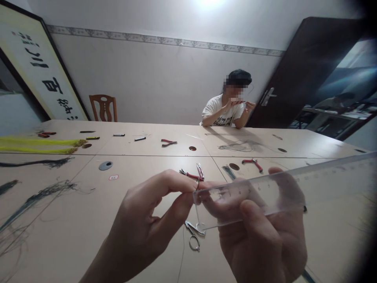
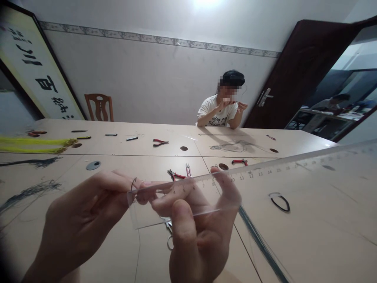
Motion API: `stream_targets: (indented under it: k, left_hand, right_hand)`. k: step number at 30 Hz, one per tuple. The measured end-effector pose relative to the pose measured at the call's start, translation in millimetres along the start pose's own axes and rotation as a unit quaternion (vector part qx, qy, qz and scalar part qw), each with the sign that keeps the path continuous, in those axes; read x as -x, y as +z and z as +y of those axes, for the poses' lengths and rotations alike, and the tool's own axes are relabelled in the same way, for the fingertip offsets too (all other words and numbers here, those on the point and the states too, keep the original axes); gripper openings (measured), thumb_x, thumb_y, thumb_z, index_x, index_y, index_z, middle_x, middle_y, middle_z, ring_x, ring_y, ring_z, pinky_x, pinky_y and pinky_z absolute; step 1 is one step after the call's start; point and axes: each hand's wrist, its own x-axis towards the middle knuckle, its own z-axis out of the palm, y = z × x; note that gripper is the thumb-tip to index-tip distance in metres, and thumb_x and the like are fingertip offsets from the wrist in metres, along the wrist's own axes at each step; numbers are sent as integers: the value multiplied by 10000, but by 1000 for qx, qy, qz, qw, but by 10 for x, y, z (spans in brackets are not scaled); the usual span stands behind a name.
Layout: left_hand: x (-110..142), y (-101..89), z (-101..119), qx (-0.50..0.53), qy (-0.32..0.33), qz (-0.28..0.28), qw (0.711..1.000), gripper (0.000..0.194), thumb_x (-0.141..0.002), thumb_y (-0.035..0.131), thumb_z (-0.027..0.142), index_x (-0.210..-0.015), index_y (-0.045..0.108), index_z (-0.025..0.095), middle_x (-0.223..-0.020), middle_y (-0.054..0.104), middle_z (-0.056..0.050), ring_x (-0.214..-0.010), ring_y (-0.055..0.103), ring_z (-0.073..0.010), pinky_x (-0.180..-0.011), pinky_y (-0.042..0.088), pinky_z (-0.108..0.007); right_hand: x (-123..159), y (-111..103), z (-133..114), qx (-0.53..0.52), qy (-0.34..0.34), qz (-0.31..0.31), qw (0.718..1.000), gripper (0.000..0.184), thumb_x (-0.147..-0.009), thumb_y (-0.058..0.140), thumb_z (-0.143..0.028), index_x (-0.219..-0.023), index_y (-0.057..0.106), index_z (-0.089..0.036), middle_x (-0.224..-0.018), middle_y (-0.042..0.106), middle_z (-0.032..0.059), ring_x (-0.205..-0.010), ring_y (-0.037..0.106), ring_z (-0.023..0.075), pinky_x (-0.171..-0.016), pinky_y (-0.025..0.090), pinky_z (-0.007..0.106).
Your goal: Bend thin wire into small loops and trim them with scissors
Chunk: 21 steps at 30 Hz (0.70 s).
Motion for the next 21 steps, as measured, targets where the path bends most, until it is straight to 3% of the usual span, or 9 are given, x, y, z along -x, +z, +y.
stream_targets:
  k: [21]
  left_hand:
    - [2, -1, 8, 7, -11, -2, 1000, 158, -898, 550, 122, -916, 570, 277, -876, 668, 108, -795, 635, -9, -723, 490, -59]
  right_hand:
    - [20, -52, -1, 45, 0, 9, 999, 401, -899, 502, -126, -1236, 400, -320, -763, 730, -71, -818, 721, 140, -817, 580, 369]
